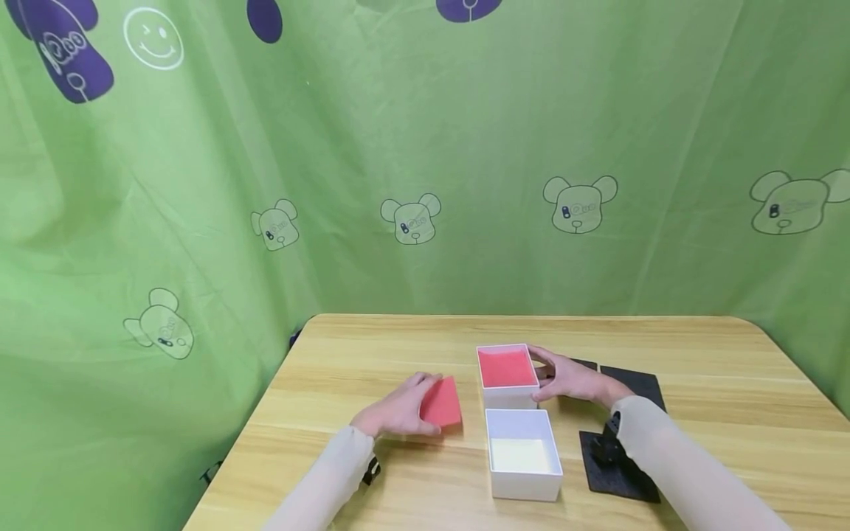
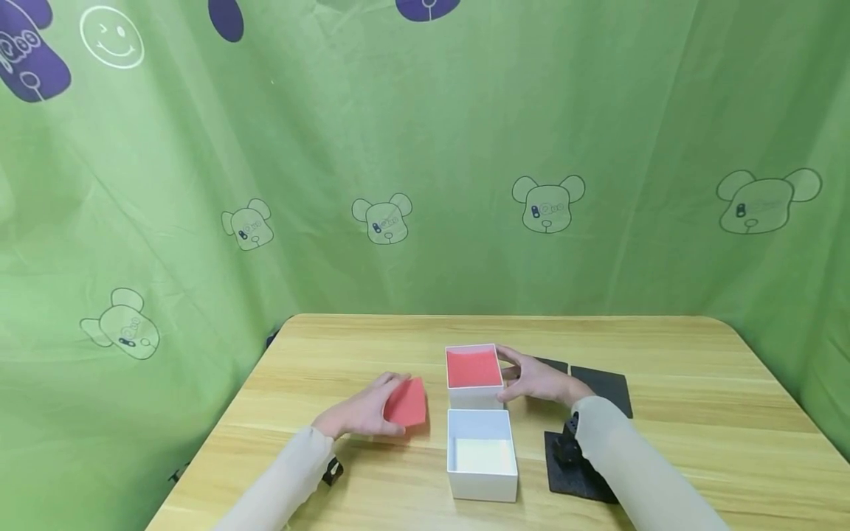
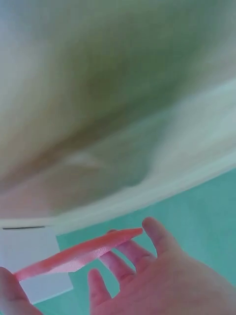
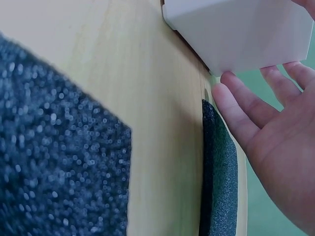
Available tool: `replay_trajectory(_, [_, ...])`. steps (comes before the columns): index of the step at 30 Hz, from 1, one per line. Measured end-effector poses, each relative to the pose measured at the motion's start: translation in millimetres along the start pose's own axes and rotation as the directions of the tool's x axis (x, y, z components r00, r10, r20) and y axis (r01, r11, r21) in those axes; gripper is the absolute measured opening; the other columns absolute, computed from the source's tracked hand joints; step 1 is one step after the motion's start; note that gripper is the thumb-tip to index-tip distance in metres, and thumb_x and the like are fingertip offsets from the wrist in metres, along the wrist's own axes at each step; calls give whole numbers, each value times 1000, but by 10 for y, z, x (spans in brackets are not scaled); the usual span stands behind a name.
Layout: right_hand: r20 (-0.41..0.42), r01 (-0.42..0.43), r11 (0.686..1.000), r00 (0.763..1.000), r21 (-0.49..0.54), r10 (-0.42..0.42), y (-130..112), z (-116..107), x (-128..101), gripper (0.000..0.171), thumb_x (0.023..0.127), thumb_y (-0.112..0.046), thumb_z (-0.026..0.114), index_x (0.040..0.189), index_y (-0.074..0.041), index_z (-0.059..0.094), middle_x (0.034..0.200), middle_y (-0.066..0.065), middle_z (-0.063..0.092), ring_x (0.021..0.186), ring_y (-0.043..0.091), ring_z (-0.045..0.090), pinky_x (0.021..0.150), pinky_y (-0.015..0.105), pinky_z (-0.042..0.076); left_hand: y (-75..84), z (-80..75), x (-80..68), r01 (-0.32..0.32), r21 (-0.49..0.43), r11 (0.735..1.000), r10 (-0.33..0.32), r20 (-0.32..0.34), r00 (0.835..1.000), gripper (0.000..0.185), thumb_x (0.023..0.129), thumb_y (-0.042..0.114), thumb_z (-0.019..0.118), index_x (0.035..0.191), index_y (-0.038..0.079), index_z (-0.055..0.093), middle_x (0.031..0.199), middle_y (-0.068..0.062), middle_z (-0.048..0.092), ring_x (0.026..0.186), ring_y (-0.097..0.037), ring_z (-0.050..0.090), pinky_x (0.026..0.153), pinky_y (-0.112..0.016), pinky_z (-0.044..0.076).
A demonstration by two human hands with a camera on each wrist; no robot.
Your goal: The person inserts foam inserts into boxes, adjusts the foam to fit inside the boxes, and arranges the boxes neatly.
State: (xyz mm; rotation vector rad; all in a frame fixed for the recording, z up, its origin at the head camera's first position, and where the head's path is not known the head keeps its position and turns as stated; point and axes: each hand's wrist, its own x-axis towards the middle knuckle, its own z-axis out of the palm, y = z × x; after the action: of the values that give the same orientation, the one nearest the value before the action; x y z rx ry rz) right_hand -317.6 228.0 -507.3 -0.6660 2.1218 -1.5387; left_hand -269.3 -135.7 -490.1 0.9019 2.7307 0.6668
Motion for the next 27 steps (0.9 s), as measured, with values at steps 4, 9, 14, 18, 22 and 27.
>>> replay_trajectory(4, [1,-2,1000,1000,4,2,-11,-2,-6,102,78,-11,77,152,-5,6,152,26,12,126,46,37,92,39,50,53,-80,121,5,-10,1000,-6,-28,1000,97,73,34,78,150,10,24,137,-6,37,105,-14,45,77,-24,47])
replay_trajectory(9, [-3,-9,1000,1000,-2,9,-13,-12,-7,102,78,-11,77,152,-6,7,152,26,12,126,45,37,92,39,49,187,-161,305,-21,-30,999,19,-69,997,96,73,34,77,150,13,24,137,-5,38,108,-14,43,80,-26,47])
replay_trajectory(14, [-5,-14,1000,1000,-5,14,-25,-3,-7,102,78,-11,77,152,-6,7,152,26,14,127,45,37,93,40,48,369,-212,478,-57,-31,998,55,-85,995,94,74,36,76,150,12,26,140,-4,37,114,-13,42,90,-29,45])
replay_trajectory(18, [-17,-34,999,999,-26,33,-28,0,-12,101,78,-15,77,151,-6,8,149,26,23,127,42,38,97,42,45,503,-236,606,-80,-30,996,77,-100,992,92,76,36,75,150,15,26,143,-3,35,118,-14,41,94,-31,43])
replay_trajectory(22, [-9,-46,998,999,-39,46,-30,-1,-18,99,80,-17,75,152,-8,7,144,26,32,126,40,40,99,44,43,599,-236,719,-84,-41,996,80,-99,992,90,76,37,75,150,15,27,146,-4,33,120,-14,40,94,-30,44])
replay_trajectory(27, [-14,-48,998,999,-34,47,-28,6,-23,100,80,-16,76,152,-7,7,145,27,30,127,41,39,98,44,44,680,-199,839,-93,-4,996,92,-93,991,89,76,38,75,149,15,29,145,-4,35,120,-14,40,91,-28,44])
